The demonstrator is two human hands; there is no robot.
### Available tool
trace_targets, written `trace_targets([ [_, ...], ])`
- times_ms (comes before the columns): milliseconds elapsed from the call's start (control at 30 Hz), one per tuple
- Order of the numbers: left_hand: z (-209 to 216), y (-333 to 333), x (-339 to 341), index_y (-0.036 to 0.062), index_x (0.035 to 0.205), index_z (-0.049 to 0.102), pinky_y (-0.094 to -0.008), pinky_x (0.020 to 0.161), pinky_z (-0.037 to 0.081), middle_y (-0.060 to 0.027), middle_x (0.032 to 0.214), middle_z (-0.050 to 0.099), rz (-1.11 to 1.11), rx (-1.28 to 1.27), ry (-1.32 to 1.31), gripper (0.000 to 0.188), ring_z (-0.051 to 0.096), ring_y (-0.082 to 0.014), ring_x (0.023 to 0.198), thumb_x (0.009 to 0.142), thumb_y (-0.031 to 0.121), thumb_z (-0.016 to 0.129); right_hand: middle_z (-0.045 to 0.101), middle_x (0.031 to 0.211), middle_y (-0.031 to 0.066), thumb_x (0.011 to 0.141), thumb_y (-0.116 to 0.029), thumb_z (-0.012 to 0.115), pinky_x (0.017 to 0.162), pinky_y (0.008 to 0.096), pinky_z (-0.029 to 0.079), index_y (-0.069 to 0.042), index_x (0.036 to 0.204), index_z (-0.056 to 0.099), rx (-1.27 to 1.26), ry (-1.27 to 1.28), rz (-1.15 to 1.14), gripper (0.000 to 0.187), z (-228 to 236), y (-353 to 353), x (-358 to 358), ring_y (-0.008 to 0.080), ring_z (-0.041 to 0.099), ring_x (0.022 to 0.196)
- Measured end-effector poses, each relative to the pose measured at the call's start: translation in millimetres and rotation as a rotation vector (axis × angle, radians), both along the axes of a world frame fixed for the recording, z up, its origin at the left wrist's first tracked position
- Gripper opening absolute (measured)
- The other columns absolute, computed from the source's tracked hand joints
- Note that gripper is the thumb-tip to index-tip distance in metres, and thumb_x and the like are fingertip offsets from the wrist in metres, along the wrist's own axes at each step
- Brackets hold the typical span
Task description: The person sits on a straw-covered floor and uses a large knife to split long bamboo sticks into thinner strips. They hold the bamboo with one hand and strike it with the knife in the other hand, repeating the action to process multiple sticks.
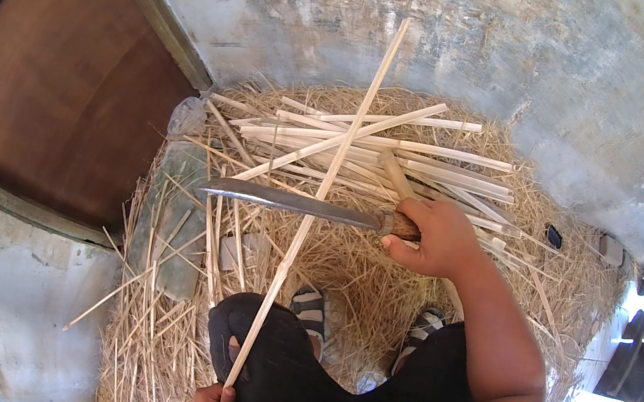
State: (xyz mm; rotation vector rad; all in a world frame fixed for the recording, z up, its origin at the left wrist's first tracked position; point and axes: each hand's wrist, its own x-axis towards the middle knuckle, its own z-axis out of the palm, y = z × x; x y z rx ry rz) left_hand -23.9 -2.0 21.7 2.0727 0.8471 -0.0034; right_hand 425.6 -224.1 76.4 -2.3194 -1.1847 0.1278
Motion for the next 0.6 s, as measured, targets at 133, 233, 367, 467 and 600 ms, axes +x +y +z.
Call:
trace_targets([
  [133, -3.3, -0.2, 10.5, 0.0001, 0.062, 0.051, -0.0375, 0.046, 0.035, -0.0084, 0.050, 0.046, -0.042, 0.045, 0.008, 0.053, 0.046, -0.0154, 0.047, 0.101, 0.035, 0.054, 0.064, 0.075, 0.0155, 0.081, -0.048, 0.067, 0.065, 0.0498, 0.049, -0.007, 0.086, 0.059, -0.014, 0.022, -0.024, 0.043, 0.5, -10.5, -7.2, 0.0394, 0.064, 0.071],
  [233, -2.7, -3.1, 15.8, -0.0002, 0.063, 0.052, -0.0396, 0.046, 0.037, -0.0127, 0.050, 0.047, -0.085, 0.135, -0.006, 0.050, 0.048, -0.0201, 0.045, 0.100, 0.034, 0.055, 0.065, 0.075, 0.0150, 0.081, -0.050, 0.067, 0.064, 0.0497, 0.050, -0.008, 0.084, 0.059, -0.009, -0.056, 0.056, 0.043, 4.4, -16.4, -22.9, 0.0384, 0.064, 0.070],
  [367, -8.3, -7.5, 13.3, 0.0010, 0.062, 0.058, -0.0421, 0.042, 0.038, -0.0194, 0.049, 0.050, -0.056, 0.270, -0.061, 0.050, 0.052, -0.0324, 0.040, 0.095, 0.038, 0.062, 0.065, 0.073, 0.0146, 0.081, -0.050, 0.067, 0.064, 0.0492, 0.051, -0.009, 0.081, 0.060, -0.068, -0.194, 0.289, 0.041, 20.7, -12.3, -50.2, 0.0375, 0.064, 0.069],
  [467, -14.0, -8.7, 15.4, 0.0009, 0.062, 0.058, -0.0423, 0.044, 0.040, -0.0187, 0.049, 0.051, -0.022, 0.236, -0.081, 0.050, 0.054, -0.0328, 0.042, 0.096, 0.038, 0.062, 0.064, 0.068, 0.0103, 0.077, -0.042, 0.072, 0.060, 0.0438, 0.050, -0.010, 0.086, 0.063, 0.075, -0.099, 0.189, 0.035, -1.2, -23.6, -29.7, 0.0355, 0.062, 0.062],
  [600, -19.8, -11.2, 17.5, 0.0005, 0.064, 0.059, -0.0409, 0.045, 0.041, -0.0177, 0.049, 0.052, -0.004, 0.250, -0.117, 0.049, 0.055, -0.0315, 0.042, 0.097, 0.036, 0.061, 0.065, 0.068, 0.0115, 0.081, -0.038, 0.072, 0.059, 0.0432, 0.051, -0.008, 0.086, 0.062, 0.106, -0.030, -0.169, 0.032, -9.9, -40.5, -1.3, 0.0334, 0.064, 0.063],
])
